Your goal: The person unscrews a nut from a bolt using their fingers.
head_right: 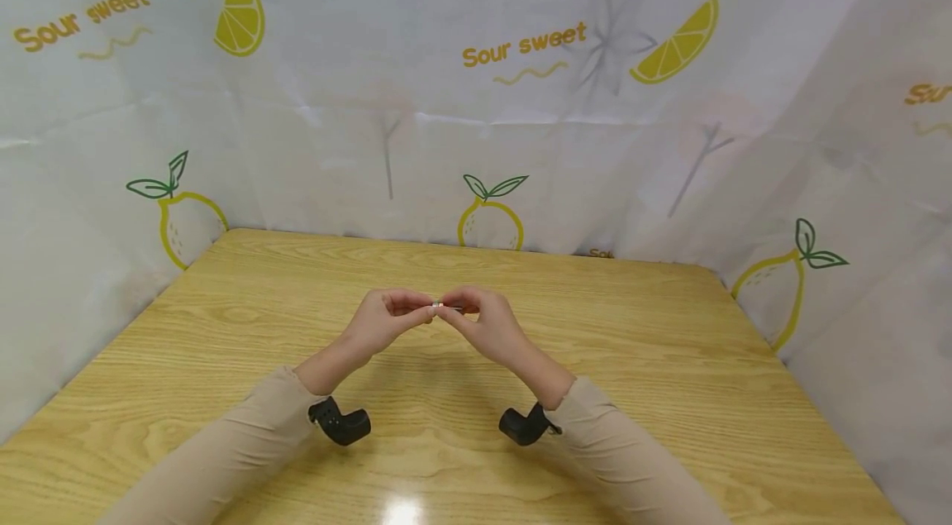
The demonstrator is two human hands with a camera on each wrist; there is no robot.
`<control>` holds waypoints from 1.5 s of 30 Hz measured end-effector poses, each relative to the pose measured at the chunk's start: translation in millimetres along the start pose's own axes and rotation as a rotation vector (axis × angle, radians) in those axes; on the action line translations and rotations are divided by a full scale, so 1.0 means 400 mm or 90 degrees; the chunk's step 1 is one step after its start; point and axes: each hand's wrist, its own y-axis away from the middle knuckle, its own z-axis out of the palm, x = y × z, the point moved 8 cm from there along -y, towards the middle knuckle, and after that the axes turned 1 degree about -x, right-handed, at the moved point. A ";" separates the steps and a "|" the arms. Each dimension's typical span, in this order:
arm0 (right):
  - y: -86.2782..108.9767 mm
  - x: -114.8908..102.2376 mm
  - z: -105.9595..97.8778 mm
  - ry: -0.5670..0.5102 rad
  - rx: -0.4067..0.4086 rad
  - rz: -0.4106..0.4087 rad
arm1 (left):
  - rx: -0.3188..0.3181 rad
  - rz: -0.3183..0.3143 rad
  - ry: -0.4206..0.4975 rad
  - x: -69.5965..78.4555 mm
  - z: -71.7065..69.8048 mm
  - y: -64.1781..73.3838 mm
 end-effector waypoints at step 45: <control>-0.006 0.008 0.003 -0.011 -0.038 0.033 | 0.001 0.015 0.002 0.000 0.000 -0.002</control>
